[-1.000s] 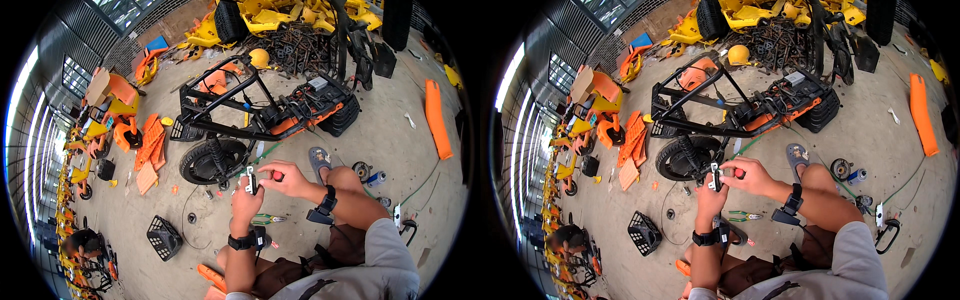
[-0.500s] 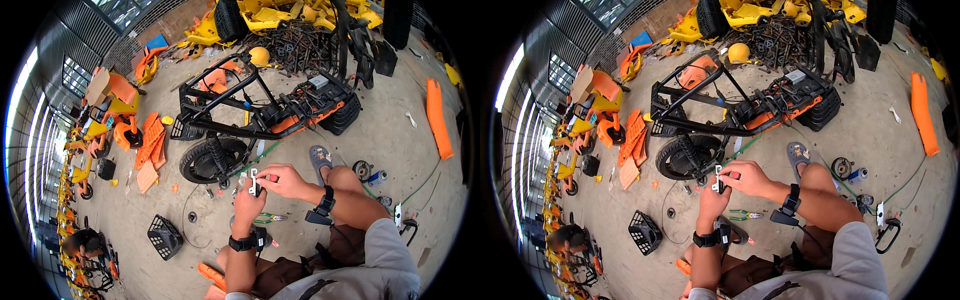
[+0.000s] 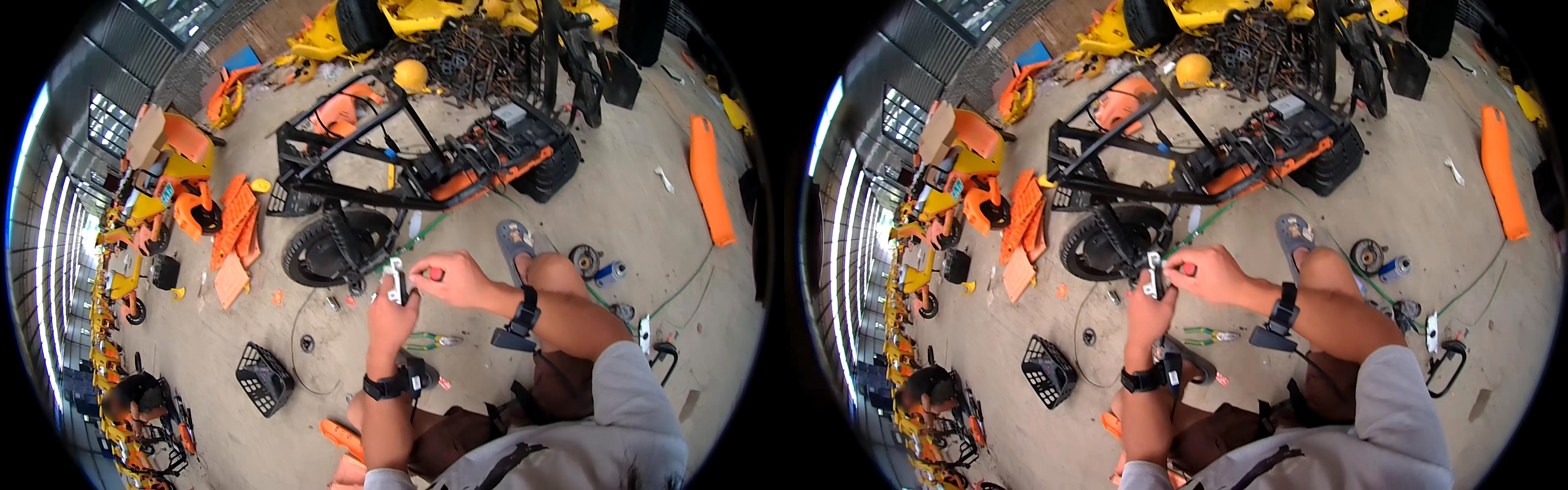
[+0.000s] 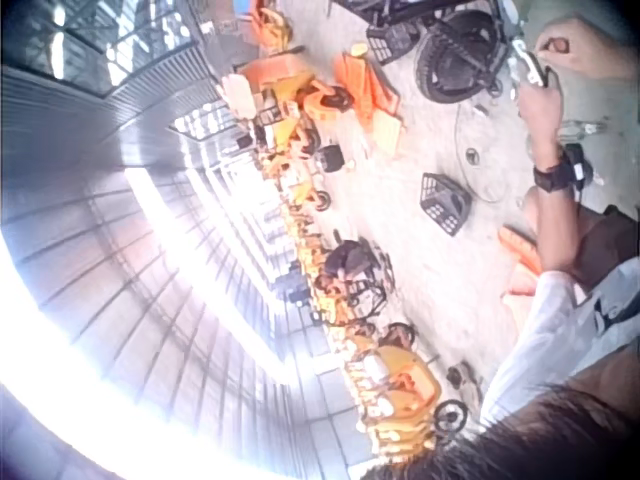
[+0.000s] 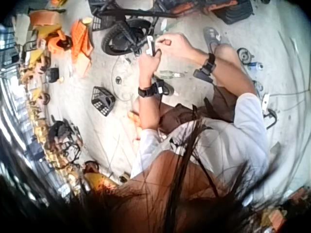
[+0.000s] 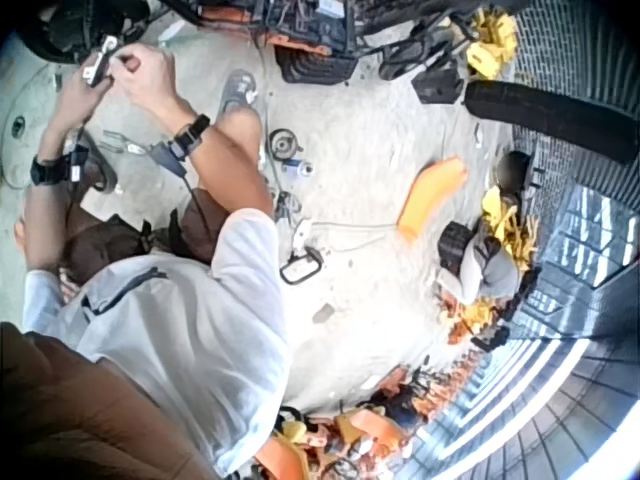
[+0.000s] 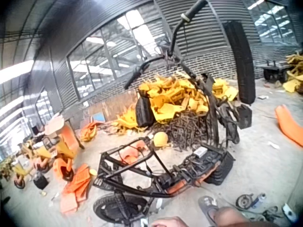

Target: The person holds a black plastic component against a motorcycle frame and secures it with a screwdriver. They then use pliers to adjust a wire and continue fastening the part.

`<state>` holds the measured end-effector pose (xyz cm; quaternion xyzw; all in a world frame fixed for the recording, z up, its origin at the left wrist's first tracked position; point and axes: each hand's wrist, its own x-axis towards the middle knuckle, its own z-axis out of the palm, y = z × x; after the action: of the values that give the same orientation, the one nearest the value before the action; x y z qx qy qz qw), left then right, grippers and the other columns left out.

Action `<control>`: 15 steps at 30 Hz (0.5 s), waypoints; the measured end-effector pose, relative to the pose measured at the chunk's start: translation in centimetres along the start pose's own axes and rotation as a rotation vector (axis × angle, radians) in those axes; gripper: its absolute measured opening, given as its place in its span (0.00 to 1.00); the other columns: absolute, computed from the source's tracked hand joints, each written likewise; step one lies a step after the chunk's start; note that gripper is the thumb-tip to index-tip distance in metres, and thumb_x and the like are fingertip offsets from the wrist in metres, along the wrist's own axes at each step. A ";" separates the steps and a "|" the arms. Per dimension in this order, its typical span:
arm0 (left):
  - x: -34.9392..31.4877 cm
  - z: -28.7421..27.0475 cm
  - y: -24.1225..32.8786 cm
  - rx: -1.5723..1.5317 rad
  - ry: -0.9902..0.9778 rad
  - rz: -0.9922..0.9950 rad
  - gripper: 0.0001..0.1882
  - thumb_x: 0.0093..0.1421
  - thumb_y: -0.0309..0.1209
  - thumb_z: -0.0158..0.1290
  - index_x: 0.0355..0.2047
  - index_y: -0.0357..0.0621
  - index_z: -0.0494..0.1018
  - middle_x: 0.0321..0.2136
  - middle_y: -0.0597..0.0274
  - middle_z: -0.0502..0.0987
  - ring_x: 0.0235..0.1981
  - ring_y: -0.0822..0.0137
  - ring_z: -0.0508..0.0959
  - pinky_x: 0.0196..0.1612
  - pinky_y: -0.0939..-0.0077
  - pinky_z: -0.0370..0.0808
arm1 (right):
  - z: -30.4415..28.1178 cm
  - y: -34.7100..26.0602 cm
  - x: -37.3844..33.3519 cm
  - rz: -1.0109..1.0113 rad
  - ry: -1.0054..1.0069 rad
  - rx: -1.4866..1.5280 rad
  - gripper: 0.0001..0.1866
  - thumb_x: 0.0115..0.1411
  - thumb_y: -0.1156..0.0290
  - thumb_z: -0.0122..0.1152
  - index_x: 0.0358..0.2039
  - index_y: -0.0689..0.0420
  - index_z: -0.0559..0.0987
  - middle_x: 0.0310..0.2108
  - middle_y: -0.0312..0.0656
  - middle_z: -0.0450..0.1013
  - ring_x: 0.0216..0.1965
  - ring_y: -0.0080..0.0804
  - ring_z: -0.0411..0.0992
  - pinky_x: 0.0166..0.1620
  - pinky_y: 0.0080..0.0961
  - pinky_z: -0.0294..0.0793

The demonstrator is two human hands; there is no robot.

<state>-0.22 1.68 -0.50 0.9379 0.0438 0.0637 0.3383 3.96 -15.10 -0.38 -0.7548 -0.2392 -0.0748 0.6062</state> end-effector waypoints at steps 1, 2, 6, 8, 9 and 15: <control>0.0 -0.2 0.0 -0.012 -0.022 -0.043 0.17 0.54 0.33 0.60 0.41 0.40 0.70 0.24 0.44 0.77 0.27 0.48 0.79 0.31 0.60 0.74 | 0.0 0.2 0.0 0.022 0.004 0.012 0.09 0.53 0.69 0.67 0.32 0.60 0.82 0.26 0.43 0.78 0.26 0.32 0.76 0.31 0.27 0.72; 0.0 -0.3 -0.1 -0.013 -0.025 -0.058 0.16 0.54 0.33 0.60 0.40 0.39 0.70 0.24 0.45 0.77 0.26 0.49 0.79 0.30 0.61 0.73 | 0.1 0.3 -0.1 0.038 0.008 0.042 0.08 0.53 0.70 0.67 0.32 0.60 0.82 0.26 0.43 0.78 0.26 0.33 0.76 0.31 0.27 0.72; 0.1 -1.0 -0.3 -0.045 0.005 -0.070 0.17 0.55 0.37 0.59 0.38 0.40 0.69 0.22 0.42 0.76 0.26 0.41 0.78 0.30 0.55 0.73 | 0.1 1.5 0.0 -0.042 0.036 0.001 0.07 0.52 0.71 0.66 0.30 0.59 0.81 0.27 0.43 0.78 0.27 0.36 0.75 0.32 0.28 0.73; 0.2 -1.3 -0.5 -0.037 0.012 -0.089 0.16 0.55 0.37 0.59 0.37 0.40 0.71 0.21 0.46 0.77 0.26 0.42 0.78 0.30 0.57 0.73 | 0.0 2.0 -0.2 -0.010 0.009 -0.029 0.07 0.52 0.71 0.66 0.30 0.59 0.80 0.27 0.42 0.78 0.27 0.37 0.75 0.34 0.28 0.74; 0.2 -1.5 -0.5 -0.071 0.016 -0.089 0.15 0.56 0.38 0.59 0.36 0.40 0.72 0.21 0.47 0.77 0.26 0.43 0.78 0.30 0.58 0.73 | 0.0 2.2 -0.2 -0.040 0.023 -0.036 0.07 0.51 0.71 0.66 0.30 0.58 0.80 0.28 0.42 0.78 0.28 0.38 0.75 0.34 0.29 0.74; 0.8 -2.5 -0.1 -0.265 0.112 -0.142 0.14 0.59 0.37 0.58 0.29 0.35 0.75 0.16 0.59 0.74 0.18 0.71 0.72 0.25 0.71 0.69 | -0.1 4.3 -0.3 0.205 -0.108 -0.177 0.09 0.50 0.67 0.64 0.30 0.57 0.82 0.27 0.44 0.79 0.30 0.44 0.77 0.37 0.34 0.75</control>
<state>0.19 3.42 1.38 0.8746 0.1202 0.0971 0.4597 5.72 -15.95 -4.26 -0.8287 -0.1856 0.0076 0.5279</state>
